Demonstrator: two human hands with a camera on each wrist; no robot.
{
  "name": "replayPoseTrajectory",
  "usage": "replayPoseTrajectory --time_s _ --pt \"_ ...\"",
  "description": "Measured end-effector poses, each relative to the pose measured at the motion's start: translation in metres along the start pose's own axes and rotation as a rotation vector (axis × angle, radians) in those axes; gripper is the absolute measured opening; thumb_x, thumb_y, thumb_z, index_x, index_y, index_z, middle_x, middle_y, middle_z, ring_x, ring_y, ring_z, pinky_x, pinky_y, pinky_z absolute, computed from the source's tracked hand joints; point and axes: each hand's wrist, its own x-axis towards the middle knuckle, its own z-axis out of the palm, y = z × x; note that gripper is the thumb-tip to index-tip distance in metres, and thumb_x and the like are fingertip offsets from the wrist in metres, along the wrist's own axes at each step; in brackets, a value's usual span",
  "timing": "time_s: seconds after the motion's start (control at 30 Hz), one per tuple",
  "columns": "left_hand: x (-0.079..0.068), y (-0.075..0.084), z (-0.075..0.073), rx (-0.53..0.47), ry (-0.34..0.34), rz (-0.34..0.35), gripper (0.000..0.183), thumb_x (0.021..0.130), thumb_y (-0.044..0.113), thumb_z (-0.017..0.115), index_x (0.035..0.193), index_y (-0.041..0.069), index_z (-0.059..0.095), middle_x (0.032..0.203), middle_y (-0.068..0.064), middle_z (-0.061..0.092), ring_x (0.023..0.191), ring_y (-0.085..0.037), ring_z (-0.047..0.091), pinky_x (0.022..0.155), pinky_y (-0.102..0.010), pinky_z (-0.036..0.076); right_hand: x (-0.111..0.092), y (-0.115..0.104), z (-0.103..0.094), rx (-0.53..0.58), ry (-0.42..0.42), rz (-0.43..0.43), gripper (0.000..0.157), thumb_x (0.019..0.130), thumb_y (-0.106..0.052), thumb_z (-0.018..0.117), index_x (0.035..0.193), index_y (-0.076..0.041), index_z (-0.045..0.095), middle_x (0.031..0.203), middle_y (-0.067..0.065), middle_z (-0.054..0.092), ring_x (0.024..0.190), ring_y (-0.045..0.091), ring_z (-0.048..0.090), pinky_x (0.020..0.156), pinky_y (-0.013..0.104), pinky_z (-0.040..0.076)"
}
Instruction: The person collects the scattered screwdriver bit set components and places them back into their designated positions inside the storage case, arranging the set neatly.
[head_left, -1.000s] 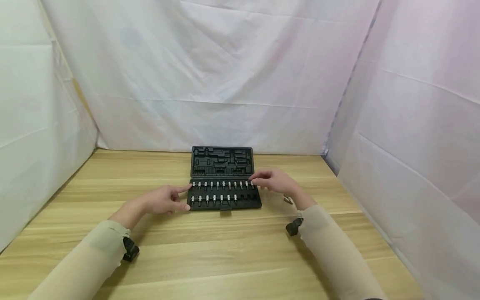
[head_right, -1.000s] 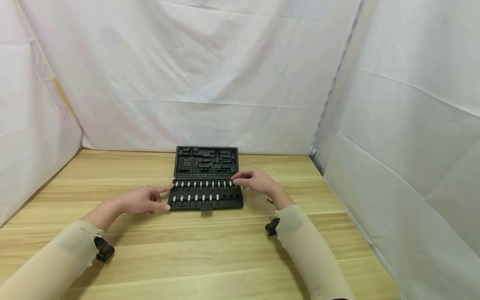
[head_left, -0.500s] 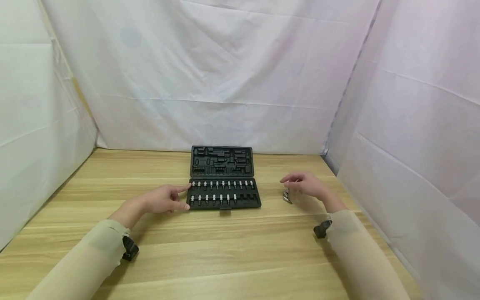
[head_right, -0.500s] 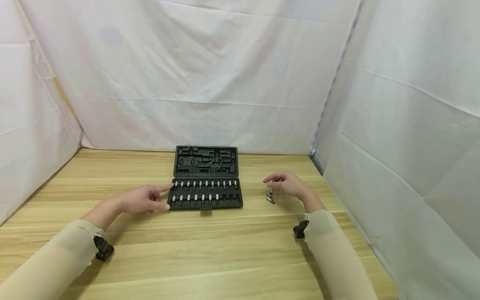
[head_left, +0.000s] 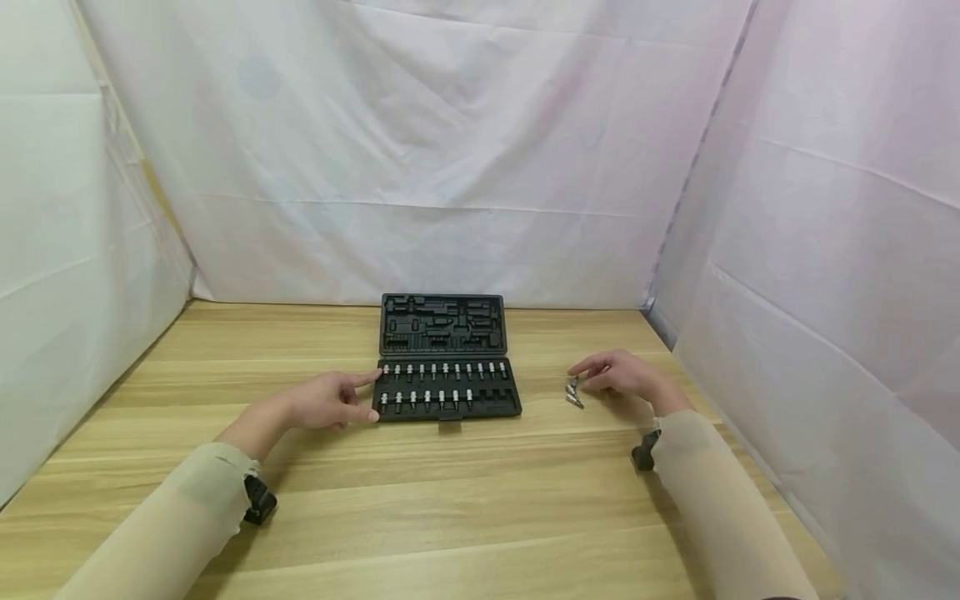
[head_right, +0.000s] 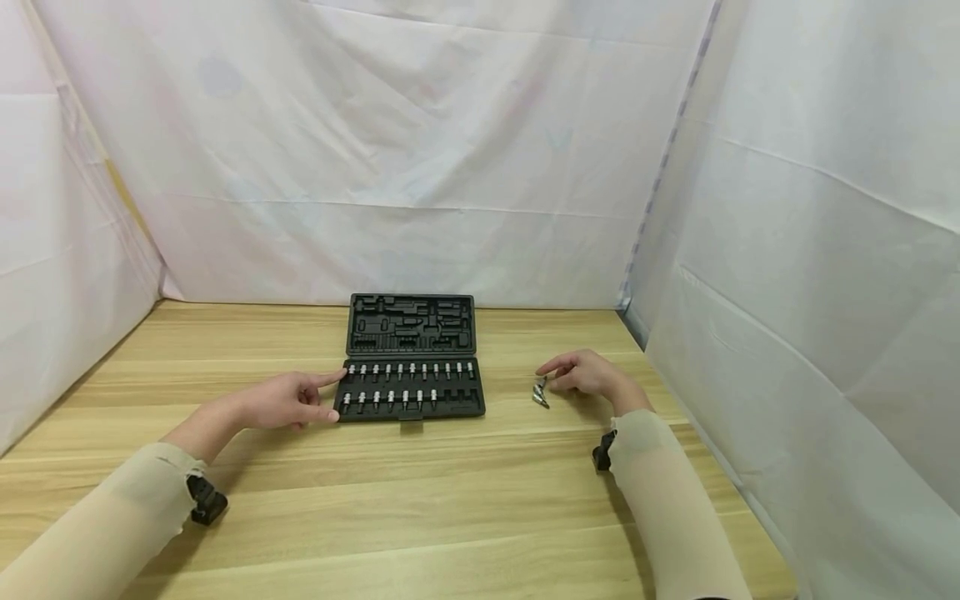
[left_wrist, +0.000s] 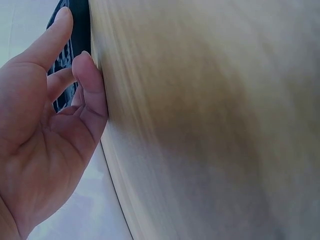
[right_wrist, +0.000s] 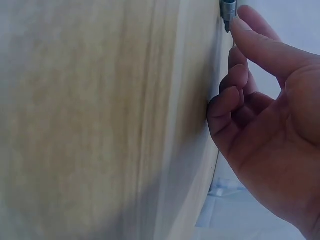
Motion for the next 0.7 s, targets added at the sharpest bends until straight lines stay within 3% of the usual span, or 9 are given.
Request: replayPoseTrajectory --time_s 0.2,0.4,0.6,0.7 --pt "-0.0001 -0.0016 0.0010 -0.010 0.001 -0.002 0.092 0.100 0.039 0.082 0.174 0.014 0.032 0.086 -0.007 0.060 0.073 -0.019 0.058 0.064 -0.030 0.052 0.0056 0.0008 -0.0008 -0.049 -0.032 -0.006 0.031 0.101 -0.021 0.080 0.131 -0.019 0.082 0.126 0.011 0.075 0.103 0.022 0.060 0.085 0.034 0.049" --pt "-0.0001 -0.0015 0.0011 -0.005 0.003 0.002 0.093 0.100 0.039 0.082 0.174 0.014 0.032 0.087 -0.007 0.061 0.073 -0.019 0.058 0.064 -0.029 0.052 0.0103 0.0057 -0.0006 -0.123 -0.013 -0.033 0.023 0.102 -0.023 0.078 0.124 -0.019 0.085 0.135 0.008 0.079 0.130 0.028 0.067 0.104 0.037 0.053" --pt "0.0004 -0.0017 0.0000 -0.001 0.004 0.000 0.092 0.100 0.039 0.082 0.174 0.015 0.032 0.089 -0.008 0.063 0.074 -0.020 0.059 0.065 -0.029 0.053 0.0072 0.0089 -0.0026 -0.122 0.042 0.002 0.024 0.103 -0.025 0.078 0.124 -0.016 0.084 0.132 0.010 0.079 0.119 0.025 0.069 0.093 0.032 0.055" --pt "0.0007 -0.0022 -0.0006 0.002 0.003 0.000 0.092 0.100 0.039 0.081 0.174 0.014 0.032 0.089 -0.008 0.062 0.074 -0.019 0.059 0.064 -0.029 0.052 0.0045 0.0078 -0.0034 -0.076 0.086 0.034 0.026 0.104 -0.028 0.077 0.127 -0.016 0.082 0.133 0.010 0.078 0.118 0.026 0.068 0.094 0.033 0.054"
